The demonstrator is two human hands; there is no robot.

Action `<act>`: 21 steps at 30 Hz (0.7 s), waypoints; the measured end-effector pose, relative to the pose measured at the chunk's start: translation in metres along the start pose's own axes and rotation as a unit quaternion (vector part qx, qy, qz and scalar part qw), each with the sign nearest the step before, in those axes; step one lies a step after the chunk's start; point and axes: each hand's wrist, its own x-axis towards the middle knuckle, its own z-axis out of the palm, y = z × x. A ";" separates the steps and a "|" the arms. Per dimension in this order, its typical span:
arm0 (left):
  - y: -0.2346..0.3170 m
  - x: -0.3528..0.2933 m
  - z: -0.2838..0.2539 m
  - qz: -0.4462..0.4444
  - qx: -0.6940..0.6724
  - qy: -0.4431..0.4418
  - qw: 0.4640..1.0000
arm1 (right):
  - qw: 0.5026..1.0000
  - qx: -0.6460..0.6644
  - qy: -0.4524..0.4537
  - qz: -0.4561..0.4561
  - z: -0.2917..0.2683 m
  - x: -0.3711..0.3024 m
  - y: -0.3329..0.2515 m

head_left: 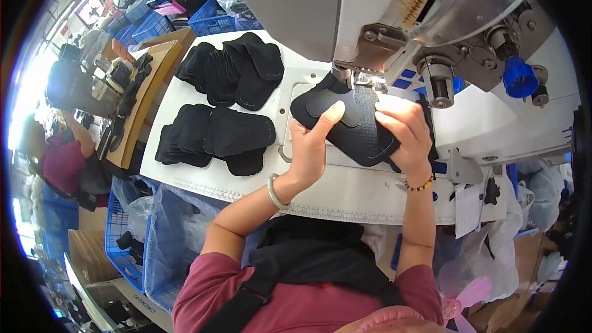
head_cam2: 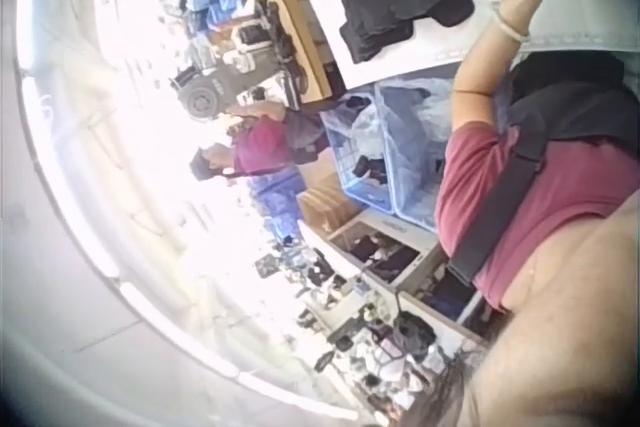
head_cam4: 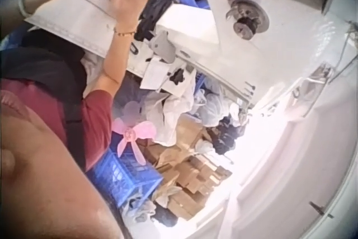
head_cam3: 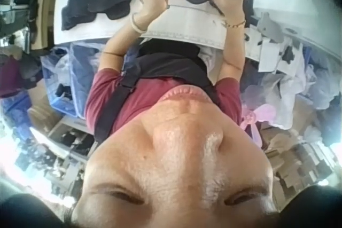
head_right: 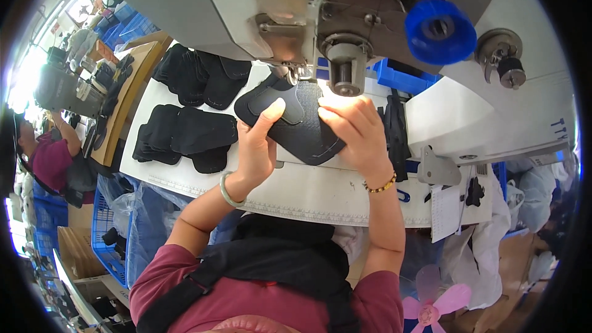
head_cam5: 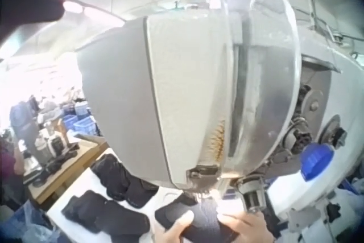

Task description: Stitching black fabric components of a shoe using a sewing machine in an industrial setting.

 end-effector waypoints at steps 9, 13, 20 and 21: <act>-0.007 -0.004 0.014 0.136 0.129 -0.036 0.982 | 0.997 -0.019 -0.022 0.069 -0.008 -0.006 0.015; -0.006 0.001 0.008 0.144 0.155 -0.036 0.977 | 0.998 -0.010 -0.014 0.062 -0.006 -0.009 0.017; 0.019 0.016 0.004 0.051 0.182 -0.081 0.979 | 0.999 0.000 -0.014 0.049 -0.004 -0.008 0.014; 0.021 0.018 0.004 0.043 0.185 -0.087 0.978 | 0.999 0.005 -0.004 0.046 -0.003 -0.008 0.014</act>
